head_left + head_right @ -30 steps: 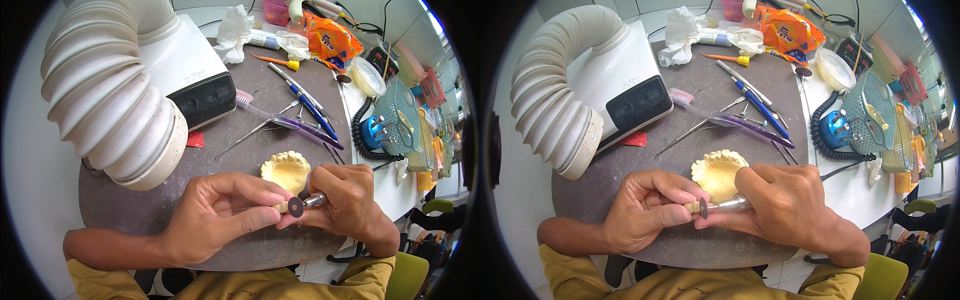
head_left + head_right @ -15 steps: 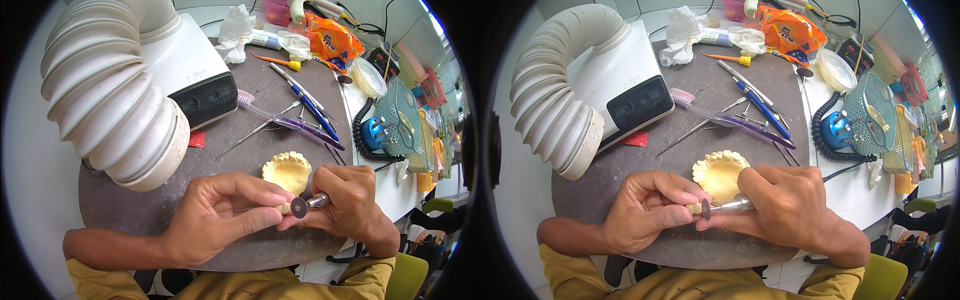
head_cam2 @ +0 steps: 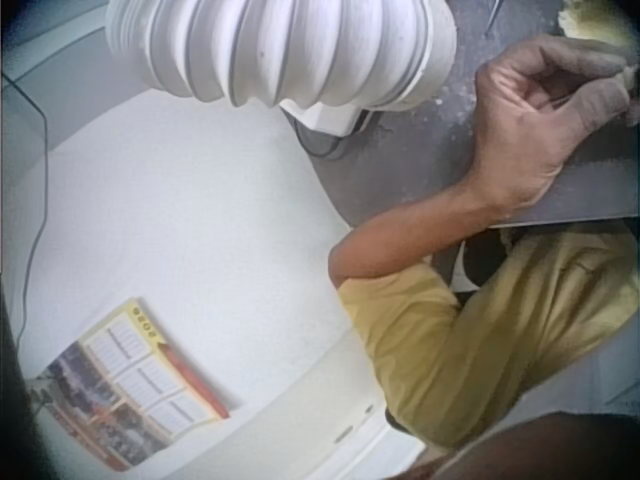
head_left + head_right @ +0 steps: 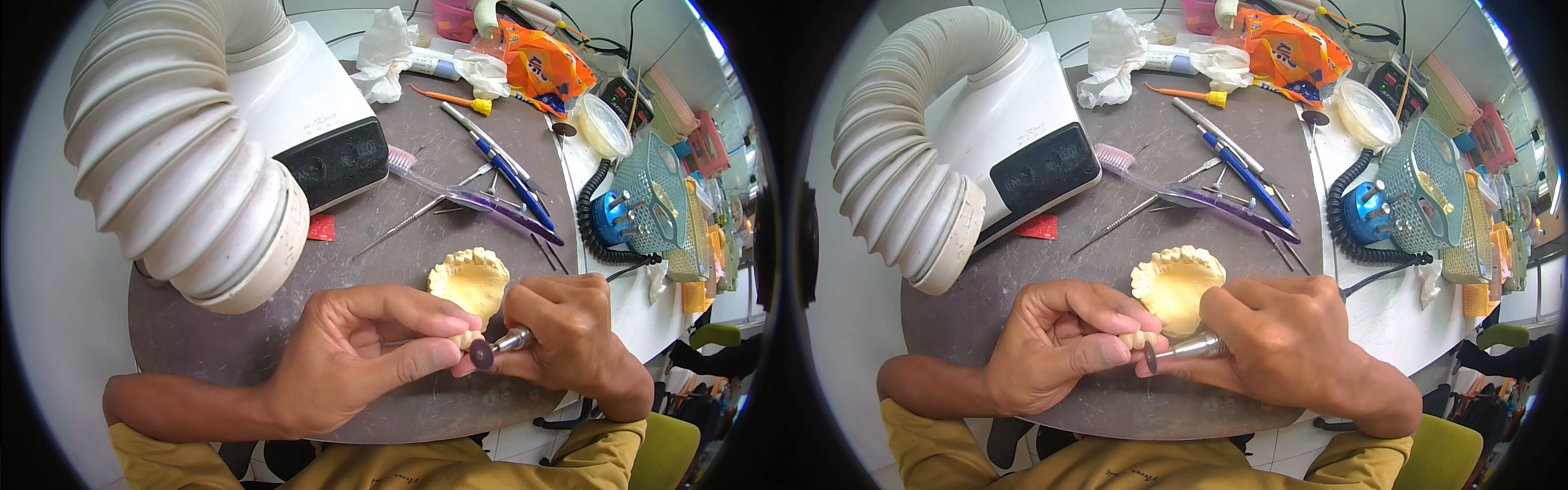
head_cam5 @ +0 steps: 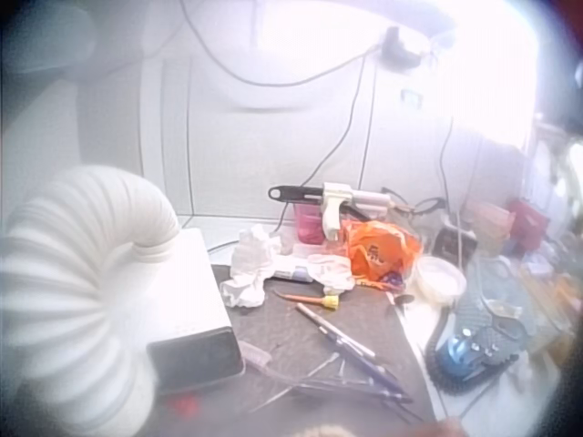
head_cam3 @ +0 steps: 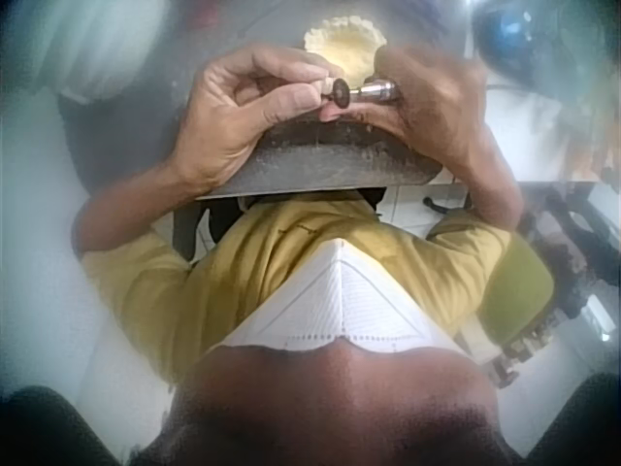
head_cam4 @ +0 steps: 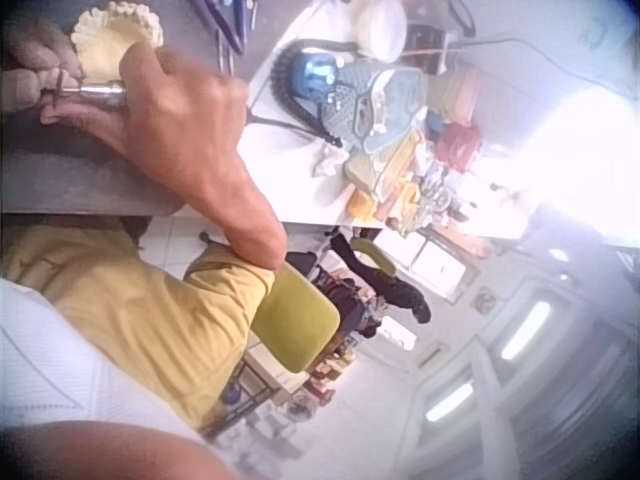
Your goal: The person uses a rotary handpiece to grind and shape a small, yellowish dental prosthesis. They hold the object with their left hand while operating the tool with their right, frequently rotating the piece to access different surfaces. The person periodically places the prosthesis into a larger yellow mold to check the fit and alignment.
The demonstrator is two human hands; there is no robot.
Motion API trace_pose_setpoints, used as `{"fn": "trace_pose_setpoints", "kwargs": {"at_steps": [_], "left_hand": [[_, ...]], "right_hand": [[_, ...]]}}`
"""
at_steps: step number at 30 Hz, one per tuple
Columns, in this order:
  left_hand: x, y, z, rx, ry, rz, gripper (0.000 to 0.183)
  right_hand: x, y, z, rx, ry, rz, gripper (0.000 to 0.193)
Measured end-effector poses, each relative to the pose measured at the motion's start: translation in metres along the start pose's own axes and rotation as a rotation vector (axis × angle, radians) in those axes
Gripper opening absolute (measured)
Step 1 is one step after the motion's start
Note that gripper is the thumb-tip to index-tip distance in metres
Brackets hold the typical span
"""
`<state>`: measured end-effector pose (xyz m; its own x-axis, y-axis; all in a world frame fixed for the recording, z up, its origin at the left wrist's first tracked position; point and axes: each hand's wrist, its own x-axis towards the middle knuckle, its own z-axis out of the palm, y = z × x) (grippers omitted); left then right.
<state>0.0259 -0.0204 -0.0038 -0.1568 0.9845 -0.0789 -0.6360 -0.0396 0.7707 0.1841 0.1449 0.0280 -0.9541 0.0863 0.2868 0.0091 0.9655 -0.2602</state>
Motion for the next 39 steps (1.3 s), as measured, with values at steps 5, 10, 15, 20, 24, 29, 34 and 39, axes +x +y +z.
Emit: {"fn": "trace_pose_setpoints", "kwargs": {"at_steps": [5,10,15,20,24,29,34,39], "left_hand": [[-0.0003,-0.0001,0.0013,-0.01,0.001,0.014,0.015],[0.0001,-0.0003,0.0018,0.013,0.002,0.027,0.015],[0.0002,0.0009,0.0023,0.03,-0.002,0.024,0.015],[0.0002,-0.001,-0.0008,0.028,-0.032,0.038,0.015],[-0.0012,0.0005,-0.0006,-0.019,0.005,-0.03,0.015],[-0.001,-0.0015,-0.0003,0.05,0.026,0.01,0.014],[-0.0003,-0.0014,0.0008,0.0,0.011,0.014,0.014],[-0.0004,-0.0001,0.0013,-0.004,0.016,-0.001,0.014]], "right_hand": [[0.0004,-0.003,-0.0025,0.036,0.011,0.07,0.052],[0.0005,-0.0014,-0.0021,0.044,0.02,0.075,0.054],[0.0008,-0.0014,-0.0027,0.047,0.014,0.075,0.054],[0.0011,-0.0012,-0.0025,0.043,0.0,0.062,0.053],[-0.0022,-0.0033,-0.0017,0.029,-0.031,0.004,0.053],[-0.0001,-0.0051,-0.002,0.047,0.053,0.091,0.055],[-0.0005,-0.0032,-0.0012,0.04,0.041,0.093,0.057],[0.0002,-0.0039,-0.001,0.035,0.027,0.094,0.058]]}}
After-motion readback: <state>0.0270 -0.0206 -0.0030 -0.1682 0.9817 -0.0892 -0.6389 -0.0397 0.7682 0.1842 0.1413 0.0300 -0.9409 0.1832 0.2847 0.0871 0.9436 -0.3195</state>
